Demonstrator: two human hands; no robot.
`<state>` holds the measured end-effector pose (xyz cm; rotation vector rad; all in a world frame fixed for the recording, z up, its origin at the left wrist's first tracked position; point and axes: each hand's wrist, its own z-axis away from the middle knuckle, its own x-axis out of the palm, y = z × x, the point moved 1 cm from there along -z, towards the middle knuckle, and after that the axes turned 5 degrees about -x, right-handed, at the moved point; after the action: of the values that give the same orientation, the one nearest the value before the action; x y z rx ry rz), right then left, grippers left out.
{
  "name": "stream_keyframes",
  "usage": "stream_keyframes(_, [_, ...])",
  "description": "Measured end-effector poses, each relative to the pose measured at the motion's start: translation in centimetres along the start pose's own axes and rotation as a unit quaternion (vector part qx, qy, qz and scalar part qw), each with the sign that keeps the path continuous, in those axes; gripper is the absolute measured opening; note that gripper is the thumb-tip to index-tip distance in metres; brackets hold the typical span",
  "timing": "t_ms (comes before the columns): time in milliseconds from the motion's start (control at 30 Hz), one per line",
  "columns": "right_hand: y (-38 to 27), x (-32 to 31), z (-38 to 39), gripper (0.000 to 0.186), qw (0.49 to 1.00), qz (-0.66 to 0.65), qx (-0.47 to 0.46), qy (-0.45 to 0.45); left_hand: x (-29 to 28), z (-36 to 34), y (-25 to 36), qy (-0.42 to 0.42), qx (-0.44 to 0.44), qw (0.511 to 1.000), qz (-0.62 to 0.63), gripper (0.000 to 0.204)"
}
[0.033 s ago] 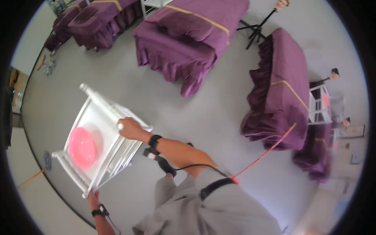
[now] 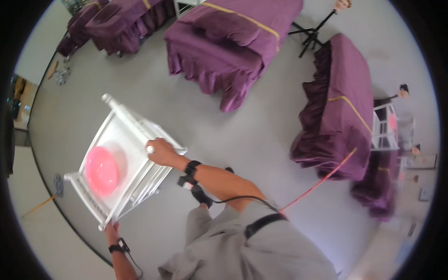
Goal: The recorder sweeps the floor of a training room using a broom, after moving a small cart.
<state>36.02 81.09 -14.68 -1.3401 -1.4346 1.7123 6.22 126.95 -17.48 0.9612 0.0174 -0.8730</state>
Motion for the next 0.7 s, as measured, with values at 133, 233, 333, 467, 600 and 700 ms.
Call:
stream_keyframes(133, [0.2,-1.5,6.4,0.018,1.000,-0.010,-0.019,0.005,-0.8,0.6,1.4,0.004,0.033,0.998,-0.054,0.034])
stream_keyframes(233, [0.1,-3.4,11.1,0.014,1.000,-0.009,-0.007,0.024,3.0,2.9,2.8,-0.009,0.030,0.997,-0.077,0.029])
stream_keyframes(333, [0.2,-5.1,15.4,0.012,0.999,0.010,0.029,0.038,5.6,5.1,4.9,-0.043,0.048,0.989,-0.133,0.024])
stream_keyframes(467, [-1.1,-6.4,20.2,0.011,0.993,0.006,0.084,0.086,7.7,6.5,6.2,-0.056,0.107,0.973,-0.196,0.024])
stream_keyframes(600, [-1.7,-8.2,25.5,0.009,0.979,0.036,0.107,0.171,11.7,8.9,7.9,-0.135,0.129,0.961,-0.205,0.022])
stream_keyframes(700, [-2.9,-9.1,28.6,0.011,0.967,0.026,0.163,0.192,13.5,9.8,8.6,-0.201,0.142,0.941,-0.230,0.023])
